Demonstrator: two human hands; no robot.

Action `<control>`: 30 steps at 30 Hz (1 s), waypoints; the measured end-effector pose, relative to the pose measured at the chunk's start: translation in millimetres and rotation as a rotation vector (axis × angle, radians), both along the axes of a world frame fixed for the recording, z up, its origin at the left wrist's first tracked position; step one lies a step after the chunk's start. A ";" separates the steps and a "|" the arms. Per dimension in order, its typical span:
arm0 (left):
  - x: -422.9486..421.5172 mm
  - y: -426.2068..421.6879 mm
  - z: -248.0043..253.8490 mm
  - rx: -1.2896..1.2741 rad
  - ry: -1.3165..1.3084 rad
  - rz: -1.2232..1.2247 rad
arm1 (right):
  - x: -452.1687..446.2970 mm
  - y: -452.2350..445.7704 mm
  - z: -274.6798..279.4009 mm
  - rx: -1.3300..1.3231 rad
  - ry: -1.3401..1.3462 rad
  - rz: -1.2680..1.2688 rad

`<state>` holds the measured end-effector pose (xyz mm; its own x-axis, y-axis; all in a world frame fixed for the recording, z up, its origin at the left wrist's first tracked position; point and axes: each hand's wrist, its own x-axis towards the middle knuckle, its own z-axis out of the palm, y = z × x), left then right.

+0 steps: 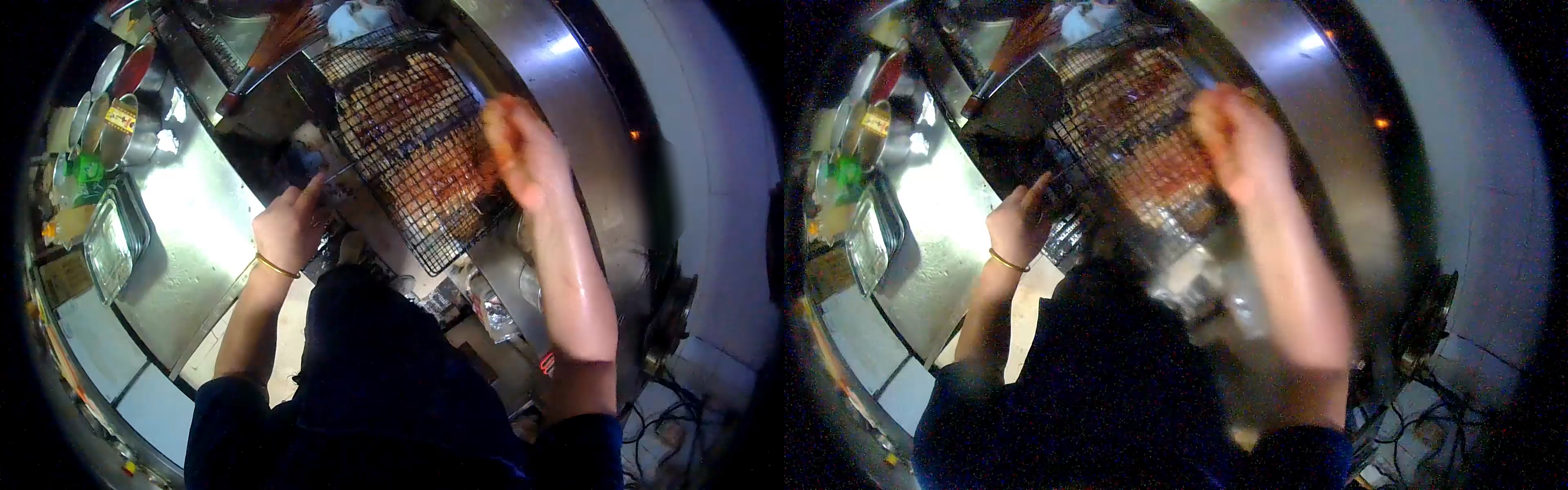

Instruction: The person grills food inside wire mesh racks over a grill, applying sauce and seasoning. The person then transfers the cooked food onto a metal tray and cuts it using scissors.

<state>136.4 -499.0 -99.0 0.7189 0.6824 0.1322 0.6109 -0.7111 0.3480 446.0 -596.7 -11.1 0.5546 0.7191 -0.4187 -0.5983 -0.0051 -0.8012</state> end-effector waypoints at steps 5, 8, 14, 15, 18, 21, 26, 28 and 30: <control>-3.1 3.2 2.1 -0.006 -0.027 -0.015 | 9.7 56.2 0.4 0.026 0.122 -0.234; -5.7 4.0 5.0 -0.024 -0.027 -0.002 | 10.4 46.7 -13.8 -0.119 0.009 -0.288; -5.2 1.2 14.3 -0.051 -0.004 0.006 | 3.7 43.6 -12.5 0.073 0.338 -0.448; -6.0 0.6 14.0 -0.051 -0.010 0.003 | 7.8 33.5 -10.4 0.138 0.472 -0.403; -15.8 1.5 11.5 -0.073 -0.025 -0.012 | 7.0 -35.7 5.1 0.384 0.695 -0.273; -24.5 -2.1 25.1 -0.289 -0.167 0.024 | 12.8 -157.7 0.3 0.492 0.743 -0.397; -49.1 -0.1 40.1 -0.748 -0.406 0.040 | 26.4 -411.4 -59.1 0.295 0.292 -0.774; -55.7 0.1 52.2 -0.899 -0.454 0.051 | 37.4 -460.5 -70.2 -0.168 -0.120 -0.904; -48.0 -9.7 81.1 -1.003 -0.478 0.015 | 27.2 -472.2 -50.2 -0.908 -0.717 -0.712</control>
<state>88.4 -508.7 -18.0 0.7319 0.6437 -0.2235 0.2665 0.0314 0.9633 473.3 -1068.9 -61.3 0.9814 -0.1848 -0.0527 -0.1493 -0.5605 -0.8146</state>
